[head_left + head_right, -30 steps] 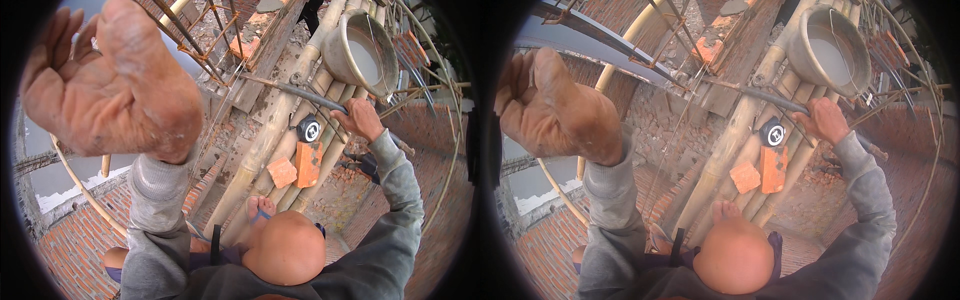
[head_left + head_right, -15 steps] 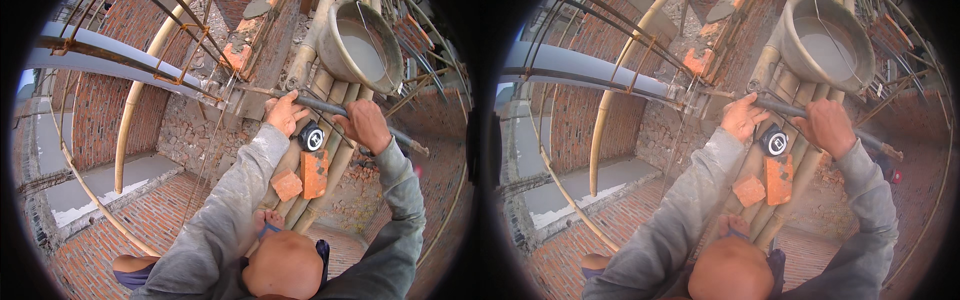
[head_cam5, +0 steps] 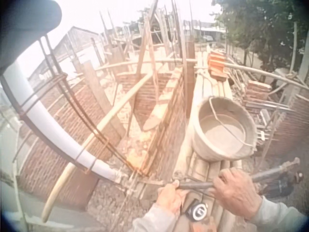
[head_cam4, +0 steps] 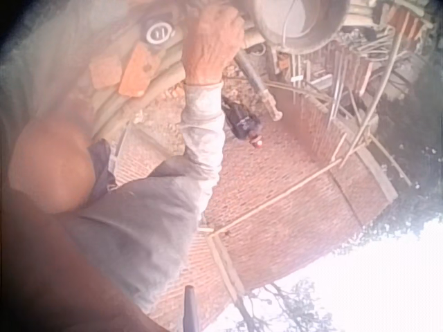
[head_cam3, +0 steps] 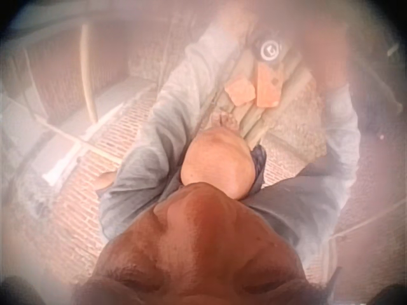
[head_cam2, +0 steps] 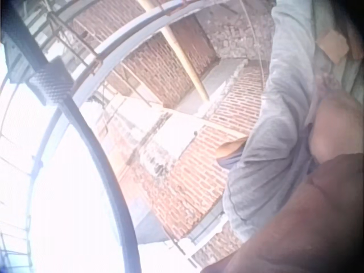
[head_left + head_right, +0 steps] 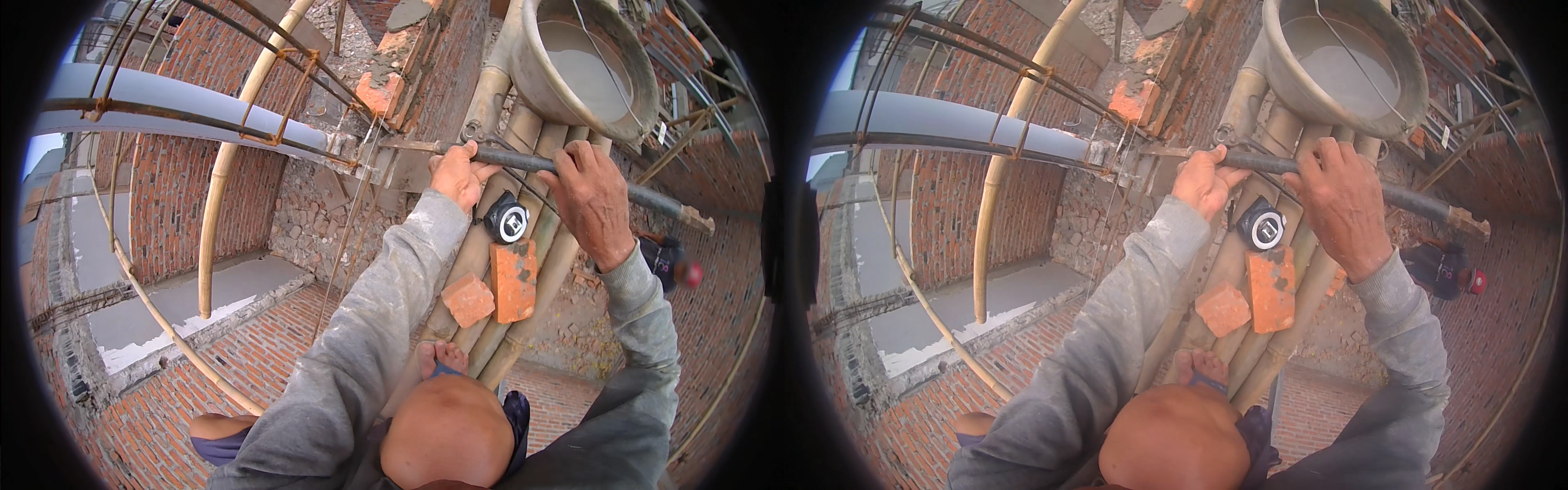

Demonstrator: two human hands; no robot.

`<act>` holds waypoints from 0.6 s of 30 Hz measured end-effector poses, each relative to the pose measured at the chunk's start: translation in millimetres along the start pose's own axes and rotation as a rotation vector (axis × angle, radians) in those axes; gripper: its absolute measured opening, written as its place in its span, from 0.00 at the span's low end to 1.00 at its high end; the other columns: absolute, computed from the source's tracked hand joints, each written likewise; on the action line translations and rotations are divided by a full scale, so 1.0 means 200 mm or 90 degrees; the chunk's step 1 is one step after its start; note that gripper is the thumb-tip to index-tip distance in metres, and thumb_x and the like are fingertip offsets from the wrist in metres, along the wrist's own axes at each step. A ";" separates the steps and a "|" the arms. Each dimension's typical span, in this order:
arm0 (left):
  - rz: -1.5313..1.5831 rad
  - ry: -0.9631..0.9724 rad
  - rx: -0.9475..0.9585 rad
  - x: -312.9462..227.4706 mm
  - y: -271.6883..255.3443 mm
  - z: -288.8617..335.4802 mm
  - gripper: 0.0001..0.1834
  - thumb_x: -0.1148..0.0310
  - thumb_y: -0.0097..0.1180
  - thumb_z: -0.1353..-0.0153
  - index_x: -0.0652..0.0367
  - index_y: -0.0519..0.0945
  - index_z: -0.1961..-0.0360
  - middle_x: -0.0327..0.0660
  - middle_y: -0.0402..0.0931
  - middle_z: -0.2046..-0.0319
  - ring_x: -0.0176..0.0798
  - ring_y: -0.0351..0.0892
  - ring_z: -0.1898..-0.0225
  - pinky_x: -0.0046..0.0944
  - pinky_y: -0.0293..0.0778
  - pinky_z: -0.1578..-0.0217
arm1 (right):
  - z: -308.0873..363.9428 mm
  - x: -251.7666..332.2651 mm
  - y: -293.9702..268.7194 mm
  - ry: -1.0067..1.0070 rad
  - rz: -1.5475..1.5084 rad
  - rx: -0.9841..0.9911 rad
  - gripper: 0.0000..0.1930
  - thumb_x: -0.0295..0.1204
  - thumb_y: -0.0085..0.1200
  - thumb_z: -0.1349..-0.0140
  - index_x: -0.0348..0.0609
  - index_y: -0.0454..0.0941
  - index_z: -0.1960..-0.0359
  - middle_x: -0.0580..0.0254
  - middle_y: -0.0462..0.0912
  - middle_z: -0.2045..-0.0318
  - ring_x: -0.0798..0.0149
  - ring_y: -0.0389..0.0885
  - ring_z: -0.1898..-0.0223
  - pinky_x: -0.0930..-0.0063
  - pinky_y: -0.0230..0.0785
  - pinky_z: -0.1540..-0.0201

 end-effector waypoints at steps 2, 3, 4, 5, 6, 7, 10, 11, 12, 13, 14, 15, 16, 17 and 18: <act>0.014 -0.018 0.017 0.00 -0.01 -0.02 0.15 0.81 0.45 0.24 0.80 0.61 0.42 0.65 0.71 0.43 0.70 0.81 0.41 0.71 0.81 0.37 | 0.14 0.04 -0.15 0.060 -0.074 -0.187 0.17 0.40 0.69 0.35 0.38 0.83 0.58 0.49 0.82 0.64 0.50 0.84 0.63 0.60 0.80 0.58; 0.027 -0.032 0.026 0.01 -0.01 -0.03 0.16 0.81 0.45 0.24 0.79 0.60 0.41 0.65 0.71 0.43 0.70 0.81 0.40 0.72 0.80 0.36 | 0.26 0.05 -0.20 0.150 -0.119 -0.222 0.17 0.40 0.69 0.33 0.37 0.82 0.55 0.49 0.82 0.61 0.51 0.84 0.61 0.61 0.80 0.56; 0.030 -0.029 0.039 0.01 -0.02 -0.04 0.16 0.81 0.45 0.24 0.79 0.60 0.41 0.65 0.71 0.43 0.70 0.80 0.40 0.72 0.80 0.36 | 0.34 0.05 -0.23 0.204 -0.155 -0.300 0.18 0.39 0.68 0.32 0.37 0.82 0.52 0.50 0.82 0.58 0.52 0.83 0.58 0.62 0.81 0.54; 0.035 -0.032 0.052 0.01 -0.02 -0.05 0.16 0.81 0.45 0.24 0.79 0.60 0.40 0.65 0.70 0.43 0.70 0.80 0.39 0.73 0.79 0.36 | 0.43 -0.07 -0.13 0.418 -0.352 -0.309 0.20 0.40 0.67 0.30 0.35 0.80 0.50 0.50 0.81 0.56 0.52 0.82 0.56 0.61 0.79 0.50; 0.038 -0.037 0.064 0.02 -0.02 -0.06 0.16 0.81 0.45 0.23 0.79 0.59 0.40 0.65 0.70 0.43 0.70 0.80 0.39 0.73 0.79 0.36 | 0.54 -0.14 -0.02 0.609 -0.543 -0.353 0.22 0.41 0.66 0.29 0.33 0.79 0.47 0.50 0.81 0.54 0.52 0.82 0.53 0.60 0.78 0.46; 0.027 -0.040 0.064 0.03 -0.03 -0.06 0.17 0.80 0.45 0.23 0.79 0.59 0.40 0.64 0.70 0.43 0.71 0.79 0.39 0.73 0.78 0.35 | 0.68 -0.18 0.11 0.852 -0.728 -0.389 0.23 0.41 0.65 0.28 0.31 0.78 0.45 0.50 0.81 0.52 0.52 0.82 0.51 0.59 0.77 0.42; -0.030 -0.050 0.079 0.03 -0.07 -0.06 0.17 0.78 0.48 0.23 0.78 0.61 0.40 0.63 0.71 0.43 0.69 0.80 0.40 0.70 0.80 0.36 | 0.60 -0.32 0.10 0.647 -1.136 -0.642 0.26 0.45 0.60 0.25 0.30 0.76 0.43 0.51 0.81 0.56 0.54 0.79 0.47 0.52 0.71 0.35; -0.064 -0.059 0.091 0.02 -0.10 -0.05 0.18 0.77 0.50 0.23 0.76 0.63 0.40 0.62 0.72 0.44 0.67 0.82 0.42 0.68 0.82 0.38 | 0.54 -0.35 0.08 0.515 -1.310 -0.680 0.26 0.46 0.59 0.25 0.31 0.76 0.44 0.51 0.81 0.58 0.55 0.78 0.48 0.51 0.70 0.36; -0.098 -0.078 0.098 0.02 -0.13 -0.06 0.18 0.75 0.53 0.24 0.75 0.65 0.41 0.61 0.74 0.45 0.65 0.83 0.43 0.66 0.84 0.39 | 0.51 -0.39 0.07 0.480 -1.356 -0.704 0.17 0.46 0.56 0.23 0.42 0.79 0.58 0.60 0.77 0.69 0.63 0.76 0.62 0.58 0.72 0.51; -0.158 -0.093 0.099 0.00 -0.17 -0.07 0.16 0.73 0.56 0.25 0.73 0.68 0.44 0.59 0.77 0.50 0.62 0.85 0.49 0.62 0.87 0.45 | 0.49 -0.40 0.06 0.482 -1.337 -0.695 0.17 0.45 0.55 0.23 0.45 0.77 0.63 0.63 0.73 0.72 0.64 0.73 0.66 0.60 0.69 0.55; -0.219 -0.121 0.093 -0.03 -0.23 -0.10 0.14 0.72 0.59 0.26 0.71 0.72 0.48 0.58 0.79 0.54 0.59 0.88 0.55 0.58 0.90 0.52 | 0.47 -0.41 0.05 0.469 -1.319 -0.700 0.18 0.45 0.54 0.22 0.48 0.74 0.68 0.66 0.70 0.76 0.66 0.70 0.70 0.62 0.67 0.59; -0.273 -0.137 0.105 -0.05 -0.28 -0.12 0.13 0.70 0.62 0.27 0.69 0.76 0.51 0.57 0.82 0.59 0.56 0.90 0.60 0.55 0.93 0.58 | 0.48 -0.43 0.05 0.509 -1.291 -0.730 0.20 0.45 0.53 0.22 0.51 0.72 0.73 0.69 0.67 0.79 0.67 0.67 0.74 0.64 0.64 0.64; -0.293 -0.111 0.055 -0.10 -0.36 -0.16 0.13 0.70 0.67 0.31 0.66 0.79 0.52 0.55 0.84 0.61 0.50 0.89 0.65 0.45 0.91 0.66 | 0.50 -0.43 0.06 0.561 -1.243 -0.775 0.24 0.45 0.52 0.21 0.53 0.66 0.78 0.72 0.62 0.84 0.69 0.62 0.80 0.65 0.60 0.68; -0.296 -0.080 0.015 -0.14 -0.43 -0.21 0.14 0.69 0.67 0.30 0.65 0.79 0.50 0.53 0.83 0.58 0.48 0.87 0.62 0.44 0.89 0.61 | 0.49 -0.42 0.05 0.557 -1.225 -0.787 0.23 0.45 0.52 0.21 0.53 0.67 0.78 0.72 0.63 0.84 0.69 0.63 0.80 0.65 0.60 0.68; -0.285 -0.042 0.000 -0.18 -0.48 -0.26 0.14 0.69 0.66 0.30 0.64 0.78 0.48 0.50 0.82 0.56 0.45 0.85 0.59 0.44 0.88 0.56 | 0.48 -0.41 0.04 0.547 -1.219 -0.785 0.23 0.45 0.52 0.21 0.53 0.68 0.78 0.72 0.63 0.83 0.69 0.63 0.80 0.65 0.60 0.68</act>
Point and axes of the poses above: each hand's wrist, its own z-axis away from the middle knuckle, its own y-axis out of the palm, x = y × z, the point moved 8 cm from there along -z, towards the middle knuckle
